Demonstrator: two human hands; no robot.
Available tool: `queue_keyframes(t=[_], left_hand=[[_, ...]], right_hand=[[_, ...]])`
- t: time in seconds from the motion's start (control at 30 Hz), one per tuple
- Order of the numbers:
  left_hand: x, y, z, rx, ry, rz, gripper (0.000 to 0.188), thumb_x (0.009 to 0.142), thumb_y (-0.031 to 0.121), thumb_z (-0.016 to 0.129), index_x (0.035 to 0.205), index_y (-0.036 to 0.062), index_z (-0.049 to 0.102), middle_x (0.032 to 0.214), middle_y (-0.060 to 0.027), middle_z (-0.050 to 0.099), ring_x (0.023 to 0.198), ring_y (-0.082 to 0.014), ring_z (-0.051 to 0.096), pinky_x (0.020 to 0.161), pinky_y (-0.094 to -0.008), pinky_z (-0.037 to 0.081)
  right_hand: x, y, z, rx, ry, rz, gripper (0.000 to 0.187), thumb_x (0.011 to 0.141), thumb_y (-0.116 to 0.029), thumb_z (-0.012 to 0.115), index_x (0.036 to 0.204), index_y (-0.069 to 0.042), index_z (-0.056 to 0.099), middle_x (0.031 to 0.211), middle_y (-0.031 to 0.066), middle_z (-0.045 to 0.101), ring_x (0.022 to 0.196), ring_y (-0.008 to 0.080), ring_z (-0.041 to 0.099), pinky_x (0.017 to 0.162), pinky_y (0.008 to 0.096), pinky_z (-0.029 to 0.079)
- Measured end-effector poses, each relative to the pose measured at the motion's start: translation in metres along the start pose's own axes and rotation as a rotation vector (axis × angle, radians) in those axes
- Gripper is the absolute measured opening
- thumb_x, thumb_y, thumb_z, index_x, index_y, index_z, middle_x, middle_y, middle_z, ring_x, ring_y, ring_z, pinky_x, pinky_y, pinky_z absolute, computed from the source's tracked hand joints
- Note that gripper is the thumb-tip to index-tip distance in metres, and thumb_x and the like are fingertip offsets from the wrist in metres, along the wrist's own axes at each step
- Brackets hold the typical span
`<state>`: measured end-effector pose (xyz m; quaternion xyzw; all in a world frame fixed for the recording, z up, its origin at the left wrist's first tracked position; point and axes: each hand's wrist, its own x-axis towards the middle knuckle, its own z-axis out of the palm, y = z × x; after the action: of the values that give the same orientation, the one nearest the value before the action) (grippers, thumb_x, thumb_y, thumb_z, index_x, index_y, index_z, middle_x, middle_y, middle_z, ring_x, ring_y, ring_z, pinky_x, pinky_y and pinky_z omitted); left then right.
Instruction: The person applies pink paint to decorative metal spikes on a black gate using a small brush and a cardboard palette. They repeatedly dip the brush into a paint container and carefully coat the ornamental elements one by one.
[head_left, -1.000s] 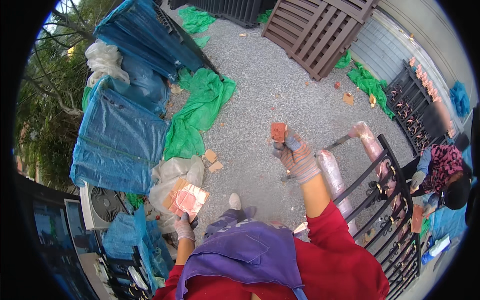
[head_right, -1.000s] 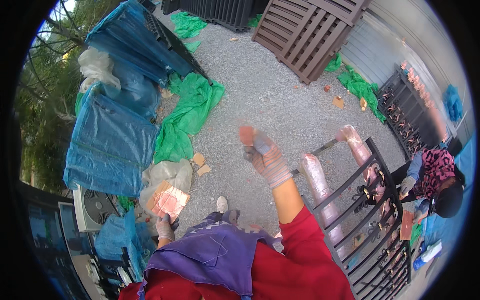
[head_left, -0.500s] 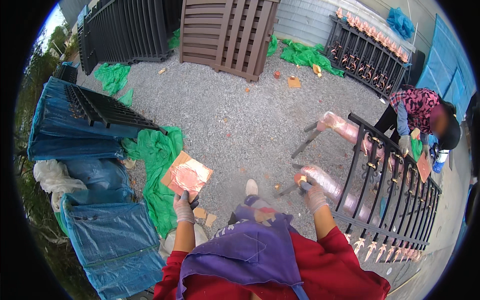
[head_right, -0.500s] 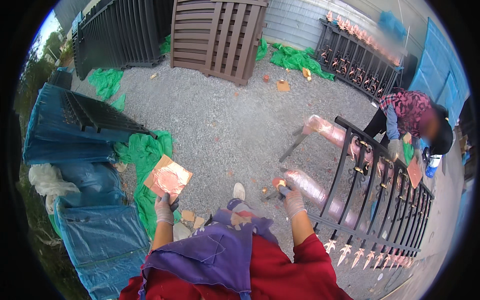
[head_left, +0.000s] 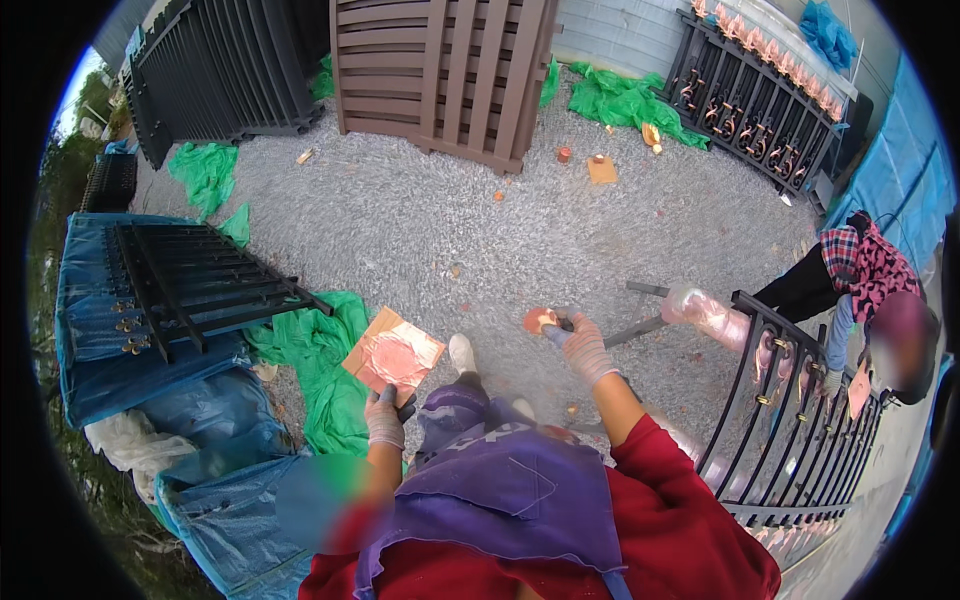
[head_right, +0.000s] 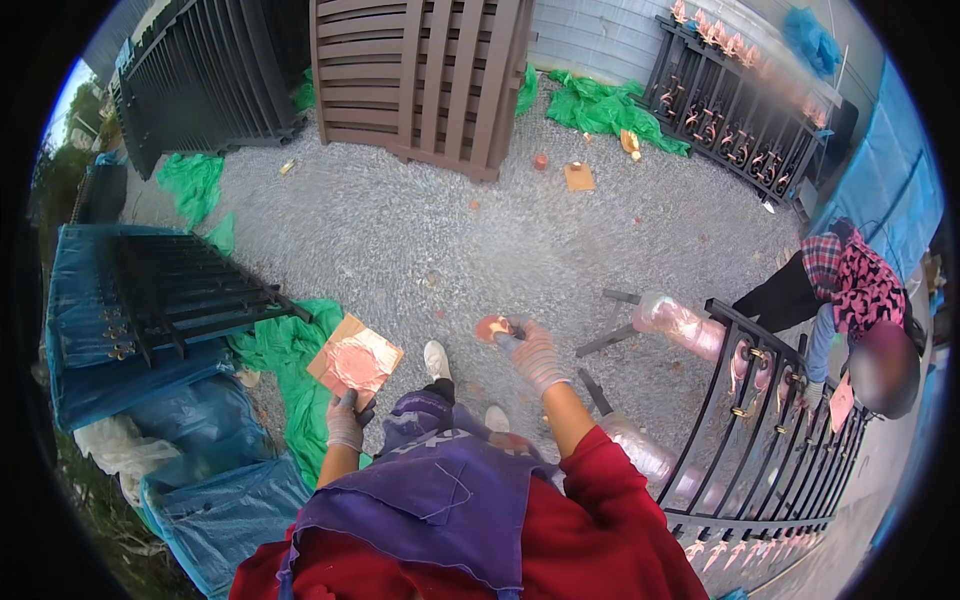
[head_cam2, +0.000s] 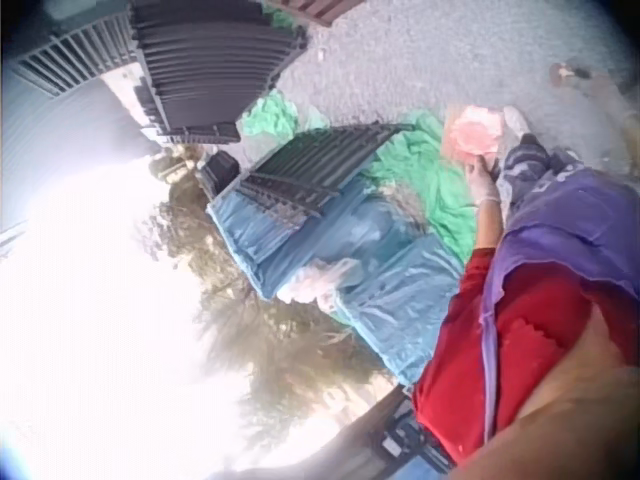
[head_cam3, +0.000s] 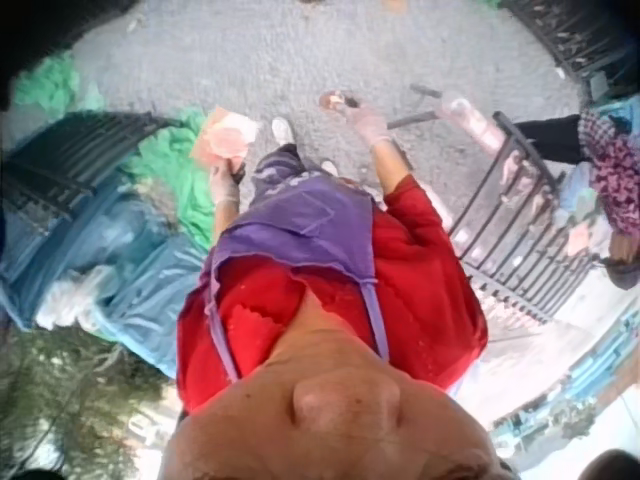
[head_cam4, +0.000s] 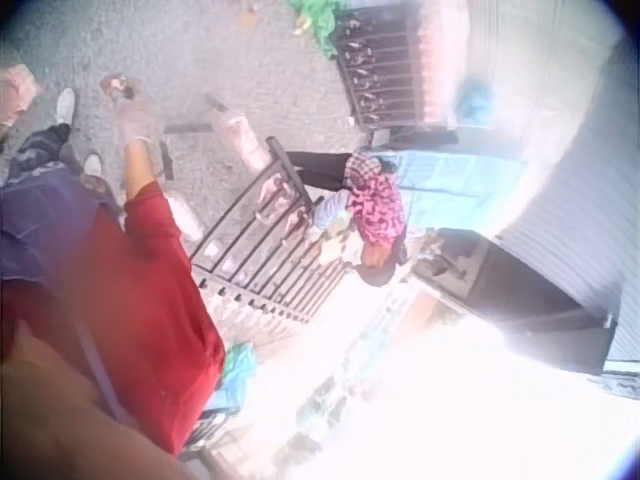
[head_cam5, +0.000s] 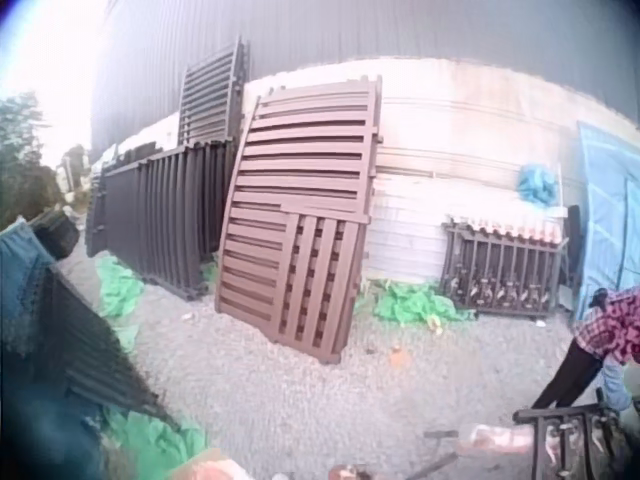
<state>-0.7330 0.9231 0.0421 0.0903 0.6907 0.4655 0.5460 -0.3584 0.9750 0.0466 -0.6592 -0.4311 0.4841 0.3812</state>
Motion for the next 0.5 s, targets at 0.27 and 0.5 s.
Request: queue_keyframes(t=[0.27, 0.5], left_hand=[[0.155, 0.108, 0.155, 0.03, -0.108, -0.023, 0.03, 0.091, 0.02, 0.061, 0.119, 0.0103, 0.054, 0.098, -0.0082, 0.068, 0.072, -0.0223, 0.07, 0.05, -0.0304, 0.055], [0.228, 0.195, 0.345, 0.279, -0.337, -0.001, 0.029, 0.091, 0.019, 0.059, 0.118, 0.0106, 0.054, 0.097, -0.0072, 0.068, 0.073, -0.02, 0.068, 0.055, -0.0308, 0.056]], right_hand=[[0.072, 0.026, -0.043, 0.185, 0.294, 0.402, 0.03, 0.085, -0.013, 0.071, 0.113, -0.006, 0.062, 0.084, -0.0007, 0.062, 0.069, 0.008, 0.054, 0.061, 0.024, 0.045], [0.077, 0.016, -0.093, 0.552, 0.8, 0.506, 0.036, 0.084, -0.017, 0.072, 0.117, -0.008, 0.059, 0.086, -0.0004, 0.061, 0.068, 0.0085, 0.055, 0.056, 0.0223, 0.045]])
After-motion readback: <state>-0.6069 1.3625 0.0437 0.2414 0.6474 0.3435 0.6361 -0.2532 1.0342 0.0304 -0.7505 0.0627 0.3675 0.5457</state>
